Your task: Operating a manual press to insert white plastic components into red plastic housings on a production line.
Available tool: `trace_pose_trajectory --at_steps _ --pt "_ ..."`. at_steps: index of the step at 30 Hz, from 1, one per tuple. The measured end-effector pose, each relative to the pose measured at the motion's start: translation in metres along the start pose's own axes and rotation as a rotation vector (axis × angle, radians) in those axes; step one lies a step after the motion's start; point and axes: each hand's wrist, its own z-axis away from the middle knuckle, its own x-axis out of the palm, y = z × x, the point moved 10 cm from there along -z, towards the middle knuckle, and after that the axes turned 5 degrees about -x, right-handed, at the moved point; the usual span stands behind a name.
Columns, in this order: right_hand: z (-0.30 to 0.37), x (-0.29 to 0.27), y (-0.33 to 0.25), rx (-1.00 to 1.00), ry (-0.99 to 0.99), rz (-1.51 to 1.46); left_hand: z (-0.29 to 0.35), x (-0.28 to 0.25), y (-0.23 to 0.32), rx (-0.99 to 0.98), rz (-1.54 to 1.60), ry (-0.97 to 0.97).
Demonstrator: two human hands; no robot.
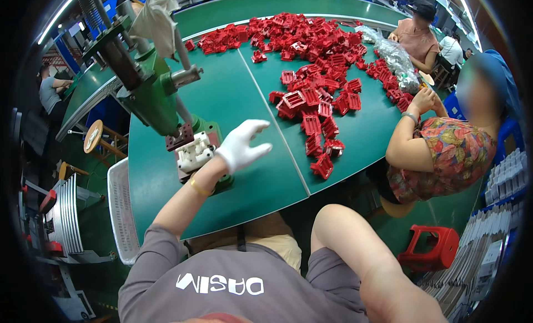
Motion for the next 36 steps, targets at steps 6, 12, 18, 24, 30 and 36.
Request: trace_pose_trajectory --at_steps 6,12,18,24,30,36 --pt "0.034 -0.013 -0.046 -0.198 -0.254 -0.302 -0.116 0.057 -0.043 -0.153 -0.215 0.081" --pt "0.097 -0.065 0.019 0.344 -0.007 -0.457 -0.142 0.078 -0.067 -0.382 -0.47 0.09" --pt "0.203 -0.1 0.05 0.569 0.489 -0.198 -0.138 0.067 -0.09 -0.337 -0.166 0.235" --pt "0.273 -0.118 0.066 0.862 0.64 -0.066 -0.085 0.028 -0.043 -0.306 0.249 0.12" --pt "0.314 -0.125 0.093 1.067 0.632 0.187 0.057 -0.032 -0.029 -0.281 0.433 -0.028" --pt "0.249 -0.127 0.204 1.06 0.394 0.279 0.181 -0.127 -0.106 -0.539 0.388 0.2"
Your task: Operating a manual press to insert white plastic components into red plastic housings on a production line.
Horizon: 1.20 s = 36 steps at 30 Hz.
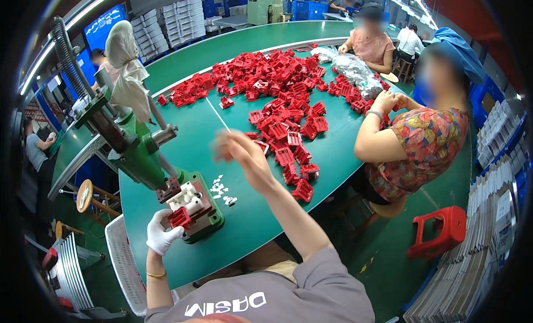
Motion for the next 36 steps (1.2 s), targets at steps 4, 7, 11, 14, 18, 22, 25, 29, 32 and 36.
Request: trace_pose_trajectory --at_steps 4,7,11,14,18,22,25,29,32,36 --pt "-0.105 0.047 -0.042 -0.254 0.081 0.222 -0.01 -0.005 -0.015 0.012 0.191 -0.017" --pt "-0.168 0.09 -0.063 -0.318 0.076 0.257 -0.008 -0.003 -0.006 0.044 0.211 -0.012" --pt "-0.235 0.134 -0.065 -0.271 0.078 0.213 -0.018 -0.028 -0.005 0.14 0.136 0.117" --pt "-0.291 0.15 -0.049 -0.344 0.064 0.029 -0.035 -0.023 -0.009 0.151 0.143 0.101" --pt "-0.348 0.155 -0.045 -0.124 -0.244 -0.449 -0.049 -0.011 0.012 0.275 -0.012 0.055" --pt "-0.337 0.139 -0.073 -0.296 -0.112 -0.11 -0.059 0.003 0.007 0.15 0.294 -0.109" --pt "-0.322 0.157 -0.085 -0.441 -0.063 0.119 -0.051 -0.008 0.007 0.145 0.117 -0.014" --pt "-0.305 0.173 -0.08 -0.337 -0.237 0.005 -0.049 -0.008 -0.002 0.079 0.219 0.067" --pt "-0.306 0.169 -0.082 -0.368 -0.198 -0.003 -0.05 -0.009 0.007 0.115 0.052 0.111" --pt "-0.31 0.167 -0.084 -0.404 -0.189 -0.034 -0.056 -0.011 0.013 0.116 0.011 0.123"
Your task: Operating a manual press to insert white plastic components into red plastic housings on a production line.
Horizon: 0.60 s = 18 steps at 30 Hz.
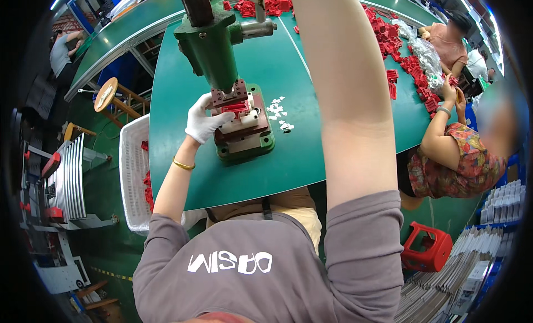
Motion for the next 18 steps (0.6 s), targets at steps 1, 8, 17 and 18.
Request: trace_pose_trajectory --at_steps 1,8,17,18 --pt "0.0 -0.002 0.0 0.0 0.0 0.002 -0.001 0.0 -0.01 -0.073 0.005 -0.024" --pt "0.001 -0.002 0.005 0.015 0.03 0.027 0.004 -0.003 0.012 0.147 -0.214 0.113" --pt "0.006 0.001 -0.002 0.011 0.008 0.053 0.007 -0.018 0.027 0.252 -0.32 0.131" --pt "0.009 0.004 -0.001 0.015 0.006 0.049 0.006 -0.019 0.02 0.193 -0.325 0.102"
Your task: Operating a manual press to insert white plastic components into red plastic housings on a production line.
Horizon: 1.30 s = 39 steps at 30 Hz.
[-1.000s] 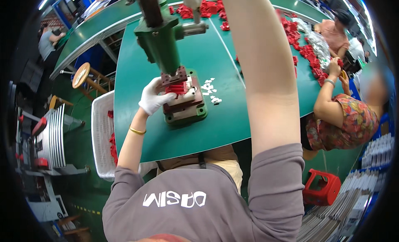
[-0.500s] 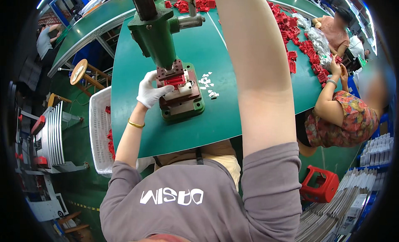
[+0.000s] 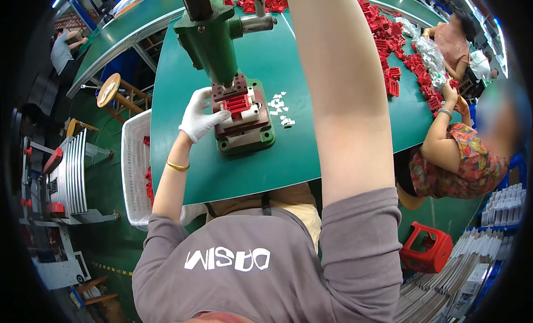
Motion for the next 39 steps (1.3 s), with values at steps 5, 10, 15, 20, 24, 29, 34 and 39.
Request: trace_pose_trajectory --at_steps 5,10,15,20,24,29,34,39 --pt "0.004 -0.015 -0.018 -0.015 0.001 0.057 -0.004 0.037 0.009 -0.028 0.007 -0.202" --pt "0.049 0.027 -0.08 -0.042 -0.089 -0.078 0.033 0.005 -0.034 -0.2 0.088 -0.072" --pt "0.193 0.007 -0.175 -0.326 -0.038 0.002 0.048 0.009 -0.039 -0.283 0.107 -0.07" --pt "0.313 0.01 -0.165 -0.215 0.049 0.043 0.074 -0.006 -0.05 -0.353 0.09 -0.018" --pt "0.321 0.004 -0.167 -0.162 0.146 0.146 0.069 0.001 -0.04 -0.352 0.115 -0.026" --pt "0.316 0.003 -0.171 -0.228 0.175 0.145 0.07 0.004 -0.03 -0.333 0.115 -0.021" --pt "0.375 0.002 -0.153 -0.245 0.172 0.228 0.079 -0.002 -0.036 -0.328 0.106 0.01" --pt "0.277 0.018 -0.186 -0.206 0.01 0.359 0.081 -0.017 -0.042 -0.342 0.127 0.064"
